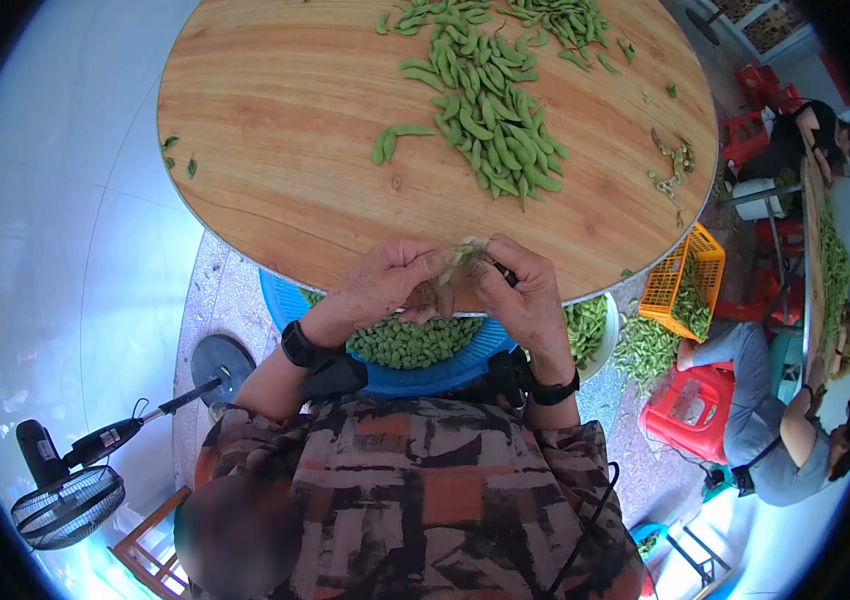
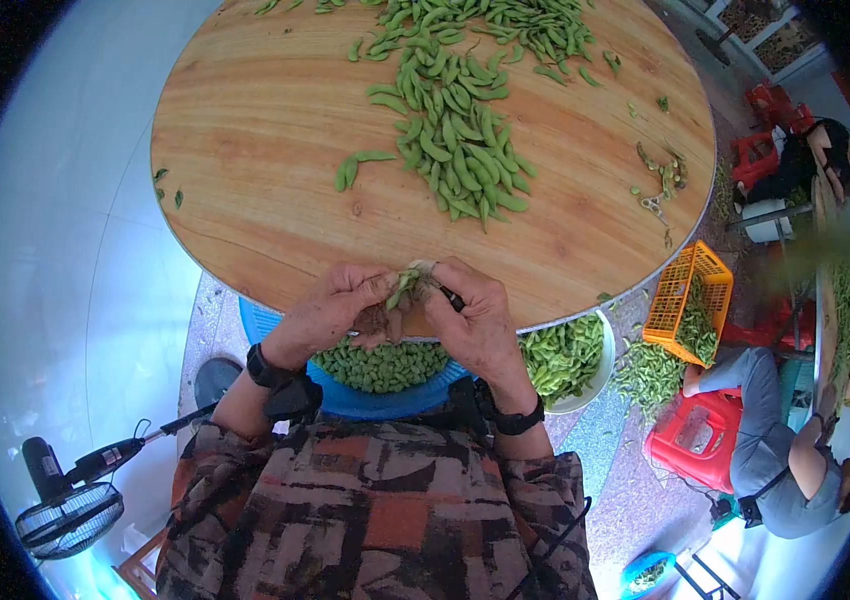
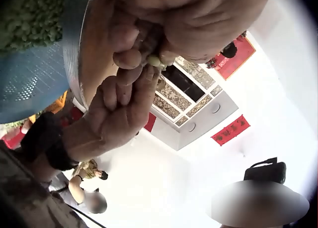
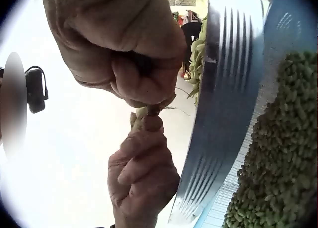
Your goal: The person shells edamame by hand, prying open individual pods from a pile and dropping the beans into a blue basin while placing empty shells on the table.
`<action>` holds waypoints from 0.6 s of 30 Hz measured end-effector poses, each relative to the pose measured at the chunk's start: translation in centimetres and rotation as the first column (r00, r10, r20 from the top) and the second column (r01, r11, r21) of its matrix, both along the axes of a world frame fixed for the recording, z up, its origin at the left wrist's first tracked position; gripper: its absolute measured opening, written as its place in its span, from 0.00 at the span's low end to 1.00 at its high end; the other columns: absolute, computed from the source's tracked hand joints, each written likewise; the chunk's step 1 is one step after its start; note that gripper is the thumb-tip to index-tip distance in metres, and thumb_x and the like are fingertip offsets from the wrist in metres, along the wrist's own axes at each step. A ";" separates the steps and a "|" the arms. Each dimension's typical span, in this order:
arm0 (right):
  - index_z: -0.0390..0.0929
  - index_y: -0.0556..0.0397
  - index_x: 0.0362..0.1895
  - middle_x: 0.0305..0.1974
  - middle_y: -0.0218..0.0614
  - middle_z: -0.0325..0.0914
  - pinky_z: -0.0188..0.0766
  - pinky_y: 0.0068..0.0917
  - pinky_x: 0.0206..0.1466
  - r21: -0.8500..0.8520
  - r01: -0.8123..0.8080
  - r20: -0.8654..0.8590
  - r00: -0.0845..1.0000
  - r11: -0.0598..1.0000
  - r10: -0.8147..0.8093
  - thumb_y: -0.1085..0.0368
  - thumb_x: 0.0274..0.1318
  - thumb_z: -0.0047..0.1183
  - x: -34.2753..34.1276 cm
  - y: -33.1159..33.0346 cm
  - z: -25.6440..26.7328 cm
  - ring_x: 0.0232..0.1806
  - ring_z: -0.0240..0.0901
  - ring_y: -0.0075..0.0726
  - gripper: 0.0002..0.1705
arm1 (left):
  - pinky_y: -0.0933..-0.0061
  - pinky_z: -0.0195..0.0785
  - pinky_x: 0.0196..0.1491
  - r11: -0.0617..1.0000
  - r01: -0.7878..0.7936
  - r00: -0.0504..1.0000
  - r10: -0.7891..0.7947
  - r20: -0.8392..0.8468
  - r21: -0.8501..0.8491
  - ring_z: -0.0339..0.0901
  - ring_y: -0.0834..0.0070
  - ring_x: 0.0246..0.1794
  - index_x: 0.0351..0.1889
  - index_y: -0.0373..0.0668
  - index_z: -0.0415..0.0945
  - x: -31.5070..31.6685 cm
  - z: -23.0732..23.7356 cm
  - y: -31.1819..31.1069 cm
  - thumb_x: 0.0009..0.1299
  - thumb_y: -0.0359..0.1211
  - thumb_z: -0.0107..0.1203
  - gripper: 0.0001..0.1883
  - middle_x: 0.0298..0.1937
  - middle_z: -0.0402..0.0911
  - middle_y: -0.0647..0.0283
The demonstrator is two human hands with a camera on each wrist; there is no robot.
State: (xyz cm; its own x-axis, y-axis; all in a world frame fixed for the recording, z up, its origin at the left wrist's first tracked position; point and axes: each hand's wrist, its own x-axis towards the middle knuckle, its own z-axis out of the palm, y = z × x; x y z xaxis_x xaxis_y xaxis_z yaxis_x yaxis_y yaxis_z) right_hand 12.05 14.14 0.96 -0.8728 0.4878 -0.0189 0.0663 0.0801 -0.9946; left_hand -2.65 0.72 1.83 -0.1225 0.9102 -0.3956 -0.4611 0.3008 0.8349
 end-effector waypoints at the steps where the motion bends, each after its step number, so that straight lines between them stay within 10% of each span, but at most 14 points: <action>1: 0.77 0.60 0.43 0.28 0.37 0.71 0.65 0.25 0.35 0.018 -0.006 -0.024 1.000 1.000 0.007 0.75 0.55 0.48 -0.1 0.0 0.0 0.31 0.69 0.29 0.12 | 0.86 0.56 0.19 1.000 -0.003 1.000 0.003 -0.002 0.001 0.68 0.86 0.17 0.42 0.39 0.75 -0.2 -0.1 0.0 0.78 0.40 0.45 0.14 0.23 0.77 0.68; 7: 0.77 0.60 0.44 0.28 0.41 0.70 0.66 0.28 0.32 0.377 0.100 -0.051 0.995 0.921 -0.087 0.76 0.53 0.50 -0.7 -0.6 1.2 0.27 0.69 0.38 0.12 | 0.83 0.60 0.21 0.999 0.005 1.000 -0.006 0.019 0.045 0.70 0.84 0.19 0.43 0.38 0.75 0.0 -1.4 0.2 0.76 0.39 0.48 0.13 0.28 0.80 0.66; 8: 0.77 0.60 0.44 0.28 0.41 0.70 0.66 0.28 0.32 0.378 0.099 -0.051 0.995 0.921 -0.086 0.76 0.53 0.50 -0.9 -0.8 1.1 0.27 0.69 0.38 0.12 | 0.79 0.62 0.23 0.996 -0.026 0.954 0.049 -0.295 0.080 0.71 0.80 0.20 0.44 0.37 0.75 0.6 -1.1 0.3 0.74 0.36 0.51 0.11 0.28 0.80 0.64; 12: 0.77 0.61 0.42 0.27 0.41 0.69 0.64 0.27 0.30 0.382 0.128 -0.088 0.991 0.915 -0.102 0.76 0.53 0.50 -1.0 -0.8 1.1 0.26 0.68 0.38 0.11 | 0.69 0.67 0.29 0.987 -0.015 0.503 0.144 -0.852 0.158 0.74 0.69 0.23 0.44 0.34 0.75 1.1 -0.5 0.0 0.68 0.29 0.56 0.10 0.29 0.79 0.57; 15: 0.77 0.61 0.42 0.26 0.39 0.68 0.63 0.24 0.30 0.294 0.131 -0.088 0.990 0.947 -0.110 0.76 0.54 0.50 -1.1 -0.9 0.9 0.26 0.67 0.33 0.10 | 0.68 0.66 0.29 0.893 -0.070 0.234 0.447 -0.863 0.444 0.74 0.65 0.24 0.42 0.34 0.75 2.5 -1.8 0.4 0.70 0.28 0.52 0.07 0.25 0.75 0.54; 18: 0.77 0.62 0.42 0.26 0.35 0.67 0.61 0.22 0.30 0.108 0.124 -0.040 0.992 0.986 -0.120 0.76 0.55 0.50 -0.9 -0.6 -0.1 0.26 0.64 0.27 0.10 | 0.65 0.66 0.28 0.932 -0.082 0.512 0.343 -0.788 0.352 0.75 0.63 0.24 0.42 0.35 0.75 1.6 -1.2 0.1 0.72 0.28 0.49 0.07 0.23 0.74 0.55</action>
State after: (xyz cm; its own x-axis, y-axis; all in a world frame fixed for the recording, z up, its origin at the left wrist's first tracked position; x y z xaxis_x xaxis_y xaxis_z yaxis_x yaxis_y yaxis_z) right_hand 11.14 13.54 0.86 -0.8057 0.5883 0.0690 0.0492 0.1825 -0.9820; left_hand -1.05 0.83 0.63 -0.4759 0.8523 0.2169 0.4530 0.0261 0.8911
